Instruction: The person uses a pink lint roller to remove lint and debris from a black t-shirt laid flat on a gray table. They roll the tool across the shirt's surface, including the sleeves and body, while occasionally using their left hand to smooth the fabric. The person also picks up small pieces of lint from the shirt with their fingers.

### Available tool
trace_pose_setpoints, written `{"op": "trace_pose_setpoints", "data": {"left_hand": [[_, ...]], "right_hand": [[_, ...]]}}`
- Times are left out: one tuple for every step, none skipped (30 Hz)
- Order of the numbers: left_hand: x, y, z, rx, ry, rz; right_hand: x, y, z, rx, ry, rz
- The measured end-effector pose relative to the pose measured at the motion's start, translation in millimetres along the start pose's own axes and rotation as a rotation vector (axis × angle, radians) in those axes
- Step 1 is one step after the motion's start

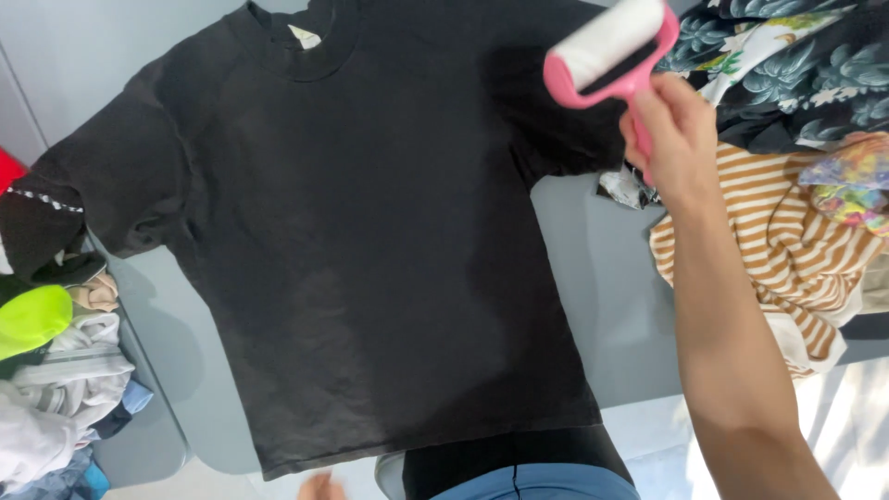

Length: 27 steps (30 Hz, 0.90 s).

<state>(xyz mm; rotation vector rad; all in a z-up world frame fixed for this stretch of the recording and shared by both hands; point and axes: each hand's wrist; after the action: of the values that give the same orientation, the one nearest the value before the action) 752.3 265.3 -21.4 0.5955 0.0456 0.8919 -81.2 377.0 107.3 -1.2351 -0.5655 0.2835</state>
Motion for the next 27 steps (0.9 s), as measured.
{"op": "trace_pose_setpoints", "data": {"left_hand": [[-45.7,34.1,-24.3,-0.019,0.026,-0.008],[-147.5,127.3,-49.1,-0.019,0.031,-0.005],[-225.4,240.8,-35.3,0.051,0.0,-0.192],[-272.8,353.7,18.9,0.12,-0.032,-0.38],[-301.3,382.4,-8.6,0.117,-0.028,-0.378],[-331.0,412.0,-38.1,0.095,0.009,-0.523],[-361.2,441.5,-67.6,0.072,0.047,-0.668],[-371.4,452.7,-83.7,0.082,0.048,-0.665],[-382.2,464.0,-100.2,-0.024,0.03,-0.682],[-391.7,475.2,-116.5,-0.13,0.01,-0.692],[-392.5,473.2,-126.4,-0.121,0.011,-0.684],[-395.1,469.8,-134.7,-0.135,0.032,-0.685],[-397.7,467.2,-143.1,-0.149,0.054,-0.687],[-398.0,464.8,-148.1,-0.147,0.05,-0.689],[-398.2,462.5,-153.0,-0.124,0.079,-0.698],[-398.2,459.7,-157.8,-0.101,0.109,-0.706],[-398.6,459.5,-159.5,-0.1,0.106,-0.707],[-399.7,459.1,-160.9,-0.124,0.131,-0.713],[-400.7,458.6,-162.2,-0.148,0.155,-0.718],[-400.7,457.8,-163.2,-0.149,0.153,-0.718],[-400.8,456.8,-164.1,-0.158,0.148,-0.713],[-401.2,455.6,-165.1,-0.165,0.14,-0.711],[-401.3,455.3,-163.3,-0.164,0.136,-0.712],[-401.1,456.2,-162.5,-0.164,0.123,-0.709],[-401.1,456.6,-161.5,-0.164,0.109,-0.705],[-400.9,456.4,-161.5,-0.159,0.108,-0.698],[-400.5,456.1,-161.3,-0.164,0.095,-0.698]], "right_hand": [[8.4,-3.0,3.3,0.07,-0.013,-0.058],[13.4,-8.8,-2.1,0.069,-0.017,-0.055],[18.8,-14.9,-7.5,0.113,-0.029,-0.147],[23.9,-20.7,-13.3,0.156,-0.04,-0.238],[24.0,-5.8,-14.9,0.154,-0.044,-0.235],[24.0,8.3,-14.3,0.166,-0.07,-0.126],[23.3,22.9,-13.8,0.179,-0.097,-0.017],[24.8,21.0,-14.0,0.189,-0.098,-0.018],[25.7,19.6,-14.5,0.246,-0.072,-0.049],[26.7,18.4,-15.2,0.305,-0.051,-0.081],[24.0,22.3,-16.6,0.315,-0.057,-0.083],[22.1,26.7,-19.4,0.444,-0.061,-0.042],[20.1,31.0,-21.5,0.573,-0.066,0.0],[14.4,32.9,-29.2,0.573,-0.063,-0.004],[8.8,34.9,-36.6,0.634,-0.03,0.07],[3.2,36.9,-44.6,0.693,0.002,0.146],[-9.7,37.0,-54.7,0.693,0.003,0.143],[-23.3,36.9,-65.2,0.686,0.044,0.204],[-36.7,36.8,-75.7,0.68,0.085,0.266],[-46.4,32.8,-80.3,0.679,0.084,0.264],[-56.2,28.9,-85.1,0.634,0.098,0.257],[-65.8,25.2,-89.7,0.591,0.115,0.248],[-58.7,21.8,-80.0,0.592,0.116,0.245],[-52.0,17.9,-69.3,0.524,0.11,0.2],[-45.2,13.8,-59.3,0.455,0.103,0.155],[-32.8,9.1,-52.2,0.462,0.098,0.154],[-20.3,4.0,-45.2,0.504,0.059,0.098]]}}
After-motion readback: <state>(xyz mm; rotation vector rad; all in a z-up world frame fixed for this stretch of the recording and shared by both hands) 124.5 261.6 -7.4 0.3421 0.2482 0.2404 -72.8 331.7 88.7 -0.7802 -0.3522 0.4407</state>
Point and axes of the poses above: each hand's wrist, its own x-axis away from the middle knuckle, its own z-axis out of the back of the hand, y = z × x, and after that the axes turned 1 degree about -y, right-handed
